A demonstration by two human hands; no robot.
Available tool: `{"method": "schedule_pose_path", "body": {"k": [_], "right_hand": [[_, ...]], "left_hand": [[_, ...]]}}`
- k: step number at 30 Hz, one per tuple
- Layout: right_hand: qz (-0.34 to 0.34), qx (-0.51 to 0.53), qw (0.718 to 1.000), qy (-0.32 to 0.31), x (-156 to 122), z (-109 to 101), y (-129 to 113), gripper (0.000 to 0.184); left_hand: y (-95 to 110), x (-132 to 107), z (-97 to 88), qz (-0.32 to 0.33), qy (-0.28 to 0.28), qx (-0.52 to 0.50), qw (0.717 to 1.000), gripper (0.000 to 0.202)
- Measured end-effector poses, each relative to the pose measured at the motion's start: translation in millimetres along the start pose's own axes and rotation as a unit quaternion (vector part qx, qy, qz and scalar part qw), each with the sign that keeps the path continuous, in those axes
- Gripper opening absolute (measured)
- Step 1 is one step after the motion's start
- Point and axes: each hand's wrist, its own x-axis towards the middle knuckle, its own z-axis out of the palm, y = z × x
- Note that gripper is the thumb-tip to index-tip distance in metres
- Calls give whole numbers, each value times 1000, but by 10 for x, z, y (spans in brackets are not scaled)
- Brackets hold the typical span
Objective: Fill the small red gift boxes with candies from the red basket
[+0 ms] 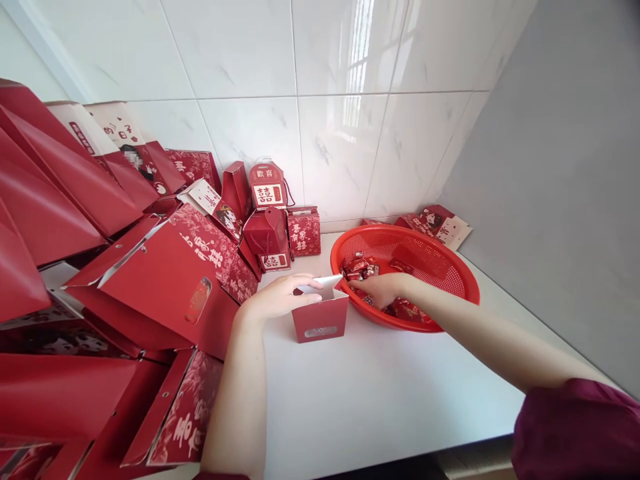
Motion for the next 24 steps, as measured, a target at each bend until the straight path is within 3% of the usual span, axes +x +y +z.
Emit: {"method": "schedule_pose_path", "body": {"k": [2, 6, 10, 13, 18, 24], "right_hand": [[22, -23, 999, -11, 39, 119, -93, 99], [55, -53, 996, 39, 129, 186, -80, 94], [61, -51, 995, 56, 187, 16, 92, 95], [52, -40, 993, 97, 160, -159, 152, 78], [-11, -1, 978, 209, 1, -416, 10, 41], [-94, 77, 962, 246, -155, -573, -192, 25]], "left_hand": [[-17, 9, 7, 3, -3, 2, 1000, 44], [-21, 15, 10, 14, -11, 7, 1000, 45], [11, 4, 2, 12, -16, 18, 1000, 46], [7, -2, 2, 20, -15, 20, 999, 47], [-55, 17, 15, 36, -16, 8, 999, 48], [-73, 32, 12, 49, -13, 3, 999, 48]]}}
